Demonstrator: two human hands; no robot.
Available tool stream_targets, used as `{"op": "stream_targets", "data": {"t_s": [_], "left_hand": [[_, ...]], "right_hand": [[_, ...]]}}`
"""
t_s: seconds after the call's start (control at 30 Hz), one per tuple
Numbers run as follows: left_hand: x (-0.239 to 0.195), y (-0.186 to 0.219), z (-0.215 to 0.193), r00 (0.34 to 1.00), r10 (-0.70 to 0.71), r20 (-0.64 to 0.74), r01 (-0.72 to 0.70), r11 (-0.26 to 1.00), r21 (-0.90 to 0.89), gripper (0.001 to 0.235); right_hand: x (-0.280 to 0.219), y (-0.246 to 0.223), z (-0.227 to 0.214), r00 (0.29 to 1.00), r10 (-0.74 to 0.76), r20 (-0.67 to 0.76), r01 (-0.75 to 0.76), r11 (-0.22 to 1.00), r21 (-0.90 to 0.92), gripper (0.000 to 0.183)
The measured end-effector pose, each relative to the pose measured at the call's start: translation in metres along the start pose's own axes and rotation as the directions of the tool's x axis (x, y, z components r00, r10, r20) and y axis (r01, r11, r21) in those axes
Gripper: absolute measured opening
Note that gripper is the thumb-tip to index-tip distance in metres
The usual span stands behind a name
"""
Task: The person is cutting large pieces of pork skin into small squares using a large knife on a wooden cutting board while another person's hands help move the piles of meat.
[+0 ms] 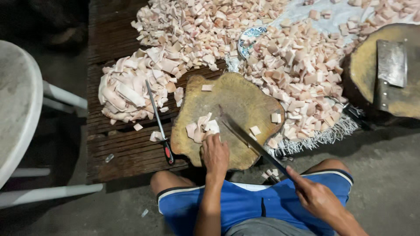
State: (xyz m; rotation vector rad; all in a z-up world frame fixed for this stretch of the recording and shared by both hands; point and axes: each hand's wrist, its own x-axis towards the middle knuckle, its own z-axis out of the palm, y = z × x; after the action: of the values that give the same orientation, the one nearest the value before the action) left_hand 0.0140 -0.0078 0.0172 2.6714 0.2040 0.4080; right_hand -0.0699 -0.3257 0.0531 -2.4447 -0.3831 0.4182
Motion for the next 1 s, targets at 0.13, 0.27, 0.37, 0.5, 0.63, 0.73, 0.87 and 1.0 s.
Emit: {"op": "stream_targets", "data": {"t_s": [0.13, 0.27, 0.37, 0.5, 0.63, 0.73, 0.87, 1.0], "left_hand": [[0.01, -0.009, 0.008, 0.997, -0.067, 0.046, 0.058, 0.981, 0.185, 0.062], [0.027, -0.018, 0.017, 0.998, -0.061, -0.006, 0.06, 0.954, 0.295, 0.056], [0.031, -0.026, 0.013, 0.996, -0.074, 0.041, 0.063, 0.973, 0.222, 0.055], [0.026, -0.037, 0.007, 0.999, -0.005, -0.033, 0.005, 1.0, -0.006, 0.057], [0.026, -0.038, 0.009, 0.996, 0.058, -0.074, -0.054, 0.997, 0.056, 0.049], [0.028, -0.037, 0.009, 0.995, 0.024, -0.094, 0.001, 0.967, 0.256, 0.046], [0.027, -0.038, 0.001, 0.995, -0.093, 0.034, 0.087, 0.984, 0.153, 0.048], [0.029, -0.034, -0.003, 0.996, 0.022, 0.084, -0.033, 0.989, 0.141, 0.046]], "right_hand": [[0.021, 0.021, 0.014, 0.999, 0.021, -0.028, -0.024, 0.994, -0.109, 0.09], [0.069, 0.042, 0.012, 0.996, 0.072, -0.05, -0.08, 0.977, -0.196, 0.092], [0.092, 0.049, 0.004, 0.984, 0.015, -0.177, -0.048, 0.982, -0.182, 0.087], [0.099, 0.049, 0.001, 0.96, -0.018, -0.278, -0.005, 0.997, -0.081, 0.078], [0.091, 0.046, 0.004, 0.969, 0.04, -0.245, -0.054, 0.997, -0.052, 0.076], [0.083, 0.043, 0.007, 0.967, 0.089, -0.24, -0.089, 0.996, 0.012, 0.075], [0.076, 0.039, 0.011, 0.963, 0.087, -0.257, -0.073, 0.995, 0.063, 0.076], [0.075, 0.034, 0.014, 0.958, 0.147, -0.247, -0.128, 0.987, 0.093, 0.072]]}}
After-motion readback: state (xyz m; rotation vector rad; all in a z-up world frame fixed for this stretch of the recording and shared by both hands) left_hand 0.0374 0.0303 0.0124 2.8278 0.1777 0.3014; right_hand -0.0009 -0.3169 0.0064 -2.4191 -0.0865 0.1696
